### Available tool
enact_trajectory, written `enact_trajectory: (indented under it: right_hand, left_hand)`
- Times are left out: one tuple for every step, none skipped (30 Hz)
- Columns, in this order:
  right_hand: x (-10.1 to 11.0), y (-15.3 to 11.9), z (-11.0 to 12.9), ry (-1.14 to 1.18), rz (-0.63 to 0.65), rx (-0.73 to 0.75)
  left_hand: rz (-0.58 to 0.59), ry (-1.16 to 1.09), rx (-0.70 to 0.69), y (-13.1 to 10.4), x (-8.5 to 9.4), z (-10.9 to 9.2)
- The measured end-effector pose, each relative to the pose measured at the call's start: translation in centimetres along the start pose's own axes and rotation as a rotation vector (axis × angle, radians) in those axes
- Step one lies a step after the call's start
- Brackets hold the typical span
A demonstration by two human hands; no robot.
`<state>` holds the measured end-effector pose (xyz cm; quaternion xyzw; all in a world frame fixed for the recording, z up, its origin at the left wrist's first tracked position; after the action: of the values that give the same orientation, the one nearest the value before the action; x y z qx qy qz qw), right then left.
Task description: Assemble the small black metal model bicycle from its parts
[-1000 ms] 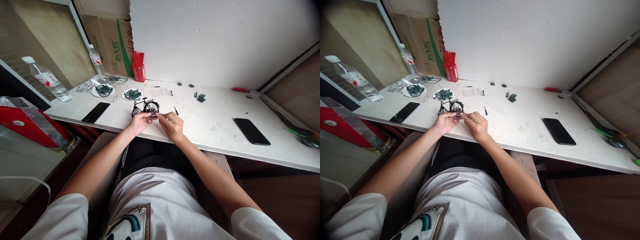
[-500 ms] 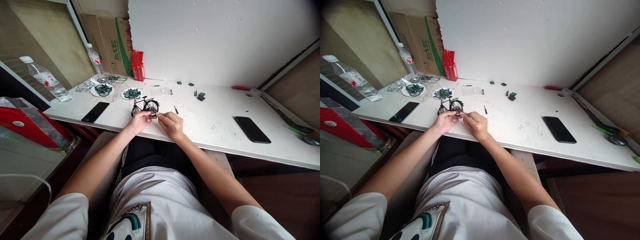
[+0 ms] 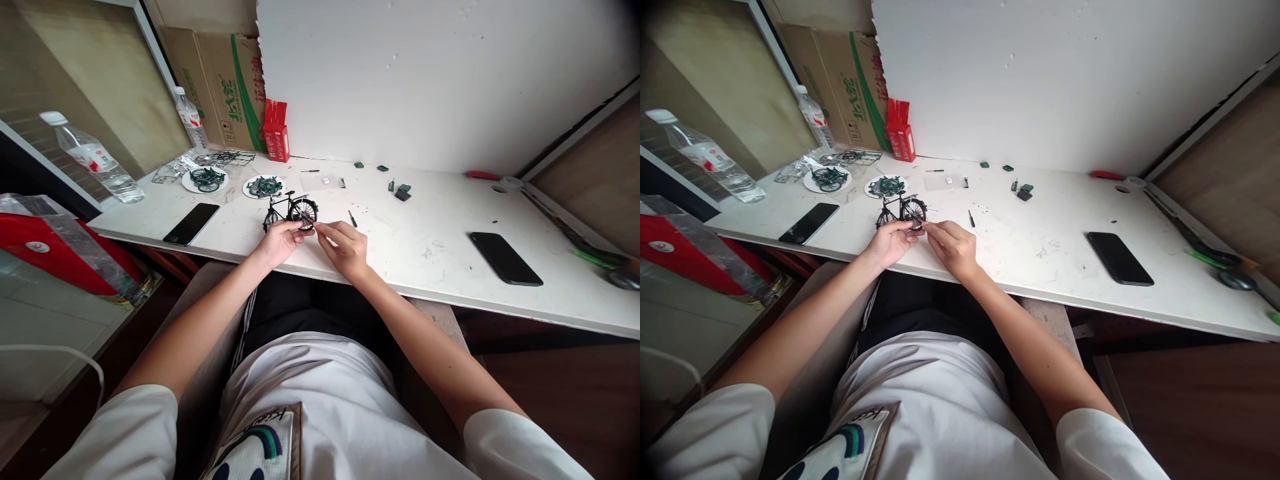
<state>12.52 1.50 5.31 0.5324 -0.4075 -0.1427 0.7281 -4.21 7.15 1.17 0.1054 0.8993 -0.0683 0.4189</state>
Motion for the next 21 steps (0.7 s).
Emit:
enact_trajectory:
  right_hand:
    - [0.0, 0.0, 0.0, -0.005, 0.001, -0.011]
    - [0.0, 0.0, 0.0, -0.009, -0.002, -0.018]
    - [0.0, 0.0, 0.0, -0.013, -0.007, -0.023]
    - [0.1, 0.1, 0.0, -0.017, -0.011, -0.027]
    - [0.1, 0.1, -0.1, -0.021, -0.014, -0.033]
    - [0.2, 0.1, -0.1, -0.024, -0.016, -0.038]
    - [0.2, 0.1, -0.1, -0.022, -0.017, -0.041]
    - [0.2, 0.1, -0.1, -0.015, -0.017, -0.04]
    - [0.3, 0.2, 0.0, -0.004, -0.021, -0.035]
    - [0.4, 0.3, 0.1, 0.007, -0.026, -0.027]
    - [0.4, 0.3, 0.2, 0.011, -0.029, -0.02]
    - [0.5, 0.5, 0.3, 0.008, -0.031, -0.016]
    - [0.5, 0.6, 0.4, -0.002, -0.026, -0.019]
    - [0.5, 0.7, 0.5, -0.017, -0.015, -0.025]
    - [0.5, 0.9, 0.6, -0.032, 0.002, -0.033]
    - [0.4, 1.0, 0.6, -0.045, 0.02, -0.043]
    - [0.4, 1.1, 0.6, -0.054, 0.032, -0.054]
    - [0.4, 1.1, 0.6, -0.061, 0.037, -0.066]
    - [0.4, 1.2, 0.5, -0.067, 0.034, -0.079]
    - [0.5, 1.2, 0.4, -0.074, 0.023, -0.089]
    - [0.5, 1.2, 0.3, -0.081, 0.008, -0.095]
  left_hand:
    - [-0.001, 0.0, -0.005, 0.0, 0.0, 0.0]
    - [-0.001, 0.0, -0.01, 0.0, -0.1, 0.0]
    - [0.0, 0.002, -0.015, 0.0, -0.1, 0.0]
    - [0.001, 0.006, -0.02, 0.0, -0.1, 0.0]
    - [0.0, 0.011, -0.025, 0.0, -0.1, 0.0]
    - [-0.003, 0.017, -0.027, 0.0, 0.0, 0.0]
    - [-0.005, 0.022, -0.029, 0.0, 0.0, 0.0]
    - [-0.008, 0.023, -0.031, 0.0, 0.1, 0.0]
    - [-0.01, 0.021, -0.033, 0.0, 0.1, 0.0]
    - [-0.012, 0.017, -0.036, 0.0, 0.1, 0.0]
    - [-0.016, 0.013, -0.041, 0.0, 0.1, 0.0]
    - [-0.021, 0.01, -0.049, 0.0, 0.1, 0.0]
    - [-0.028, 0.01, -0.058, 0.0, 0.0, -0.1]
    - [-0.033, 0.01, -0.067, 0.0, 0.0, -0.1]
    - [-0.037, 0.011, -0.078, 0.0, -0.1, -0.1]
    - [-0.04, 0.012, -0.088, -0.1, -0.2, -0.2]
    - [-0.042, 0.014, -0.099, -0.1, -0.2, -0.2]
    - [-0.043, 0.018, -0.107, -0.1, -0.3, -0.2]
    - [-0.046, 0.023, -0.115, -0.1, -0.3, -0.2]
    - [-0.048, 0.028, -0.122, -0.1, -0.3, -0.1]
    - [-0.05, 0.034, -0.129, -0.1, -0.3, -0.1]
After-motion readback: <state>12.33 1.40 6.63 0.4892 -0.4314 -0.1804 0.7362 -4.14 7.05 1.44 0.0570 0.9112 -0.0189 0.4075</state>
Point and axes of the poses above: each hand's wrist, its own y-axis towards the middle knuckle, its own x-axis out of the back of the hand, z = x × y, the point moved 7 cm from there along y, towards the middle knuckle, and after that the axes turned 13 degrees about -y, right-handed, at the moved point
